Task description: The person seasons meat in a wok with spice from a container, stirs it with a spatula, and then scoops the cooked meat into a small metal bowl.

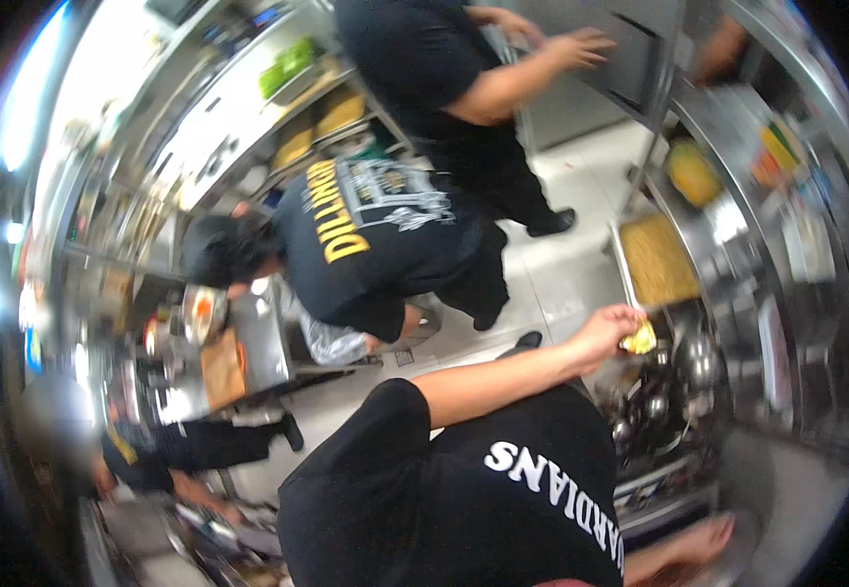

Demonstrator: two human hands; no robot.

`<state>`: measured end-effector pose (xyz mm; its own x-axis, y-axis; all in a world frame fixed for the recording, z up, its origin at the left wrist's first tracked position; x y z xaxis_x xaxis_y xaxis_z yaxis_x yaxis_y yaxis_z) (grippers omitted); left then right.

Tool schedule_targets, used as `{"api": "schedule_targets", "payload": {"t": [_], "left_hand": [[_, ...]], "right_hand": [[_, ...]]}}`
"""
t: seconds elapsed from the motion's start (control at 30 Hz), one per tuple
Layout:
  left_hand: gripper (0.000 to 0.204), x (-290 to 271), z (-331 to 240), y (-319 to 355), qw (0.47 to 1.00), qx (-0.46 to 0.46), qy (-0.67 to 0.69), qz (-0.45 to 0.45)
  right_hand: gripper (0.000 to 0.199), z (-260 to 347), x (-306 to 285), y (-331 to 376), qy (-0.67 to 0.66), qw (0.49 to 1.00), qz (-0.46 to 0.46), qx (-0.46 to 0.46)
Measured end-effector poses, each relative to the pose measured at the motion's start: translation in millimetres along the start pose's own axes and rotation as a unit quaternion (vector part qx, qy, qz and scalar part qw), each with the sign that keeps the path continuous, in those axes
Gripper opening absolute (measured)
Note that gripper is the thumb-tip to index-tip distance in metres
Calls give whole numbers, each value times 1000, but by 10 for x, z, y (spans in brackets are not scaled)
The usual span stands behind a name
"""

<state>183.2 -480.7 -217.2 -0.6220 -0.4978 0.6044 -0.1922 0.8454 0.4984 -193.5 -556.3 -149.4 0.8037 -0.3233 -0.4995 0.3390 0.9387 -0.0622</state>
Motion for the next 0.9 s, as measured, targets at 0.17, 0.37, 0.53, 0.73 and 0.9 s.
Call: {"api": "schedule_targets", "payload": {"t": [0.17,0.37,0.53,0.73,0.9], "left_hand": [[20,-665,237,16,994,38,-9,-103],[19,-1101,835,-389,986,47,103,-120],[21,-1305,941,-529,976,92,118,-160],[17,-1311,860,-586,974,118,18,-193],[26,-1165,927,-802,986,126,-13,-112]], "right_hand": [[31,-843,179,-390,199,969,-44,-140],[31,-1668,755,-960,269,947,-22,-177],[32,-1807,1026,-1211,279,937,-25,-208],[33,-1524,1176,-1271,225,937,-32,-264],[35,-915,1532,-853,71,939,80,-326]]}}
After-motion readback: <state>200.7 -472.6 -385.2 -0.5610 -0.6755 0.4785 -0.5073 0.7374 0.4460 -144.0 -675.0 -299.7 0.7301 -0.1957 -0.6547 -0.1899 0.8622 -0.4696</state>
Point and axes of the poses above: each hand's wrist, its own y-axis away from the middle knuckle, its own x-axis out of the palm, z = x × y, the point moved 7 cm from there along -y, towards the middle knuckle
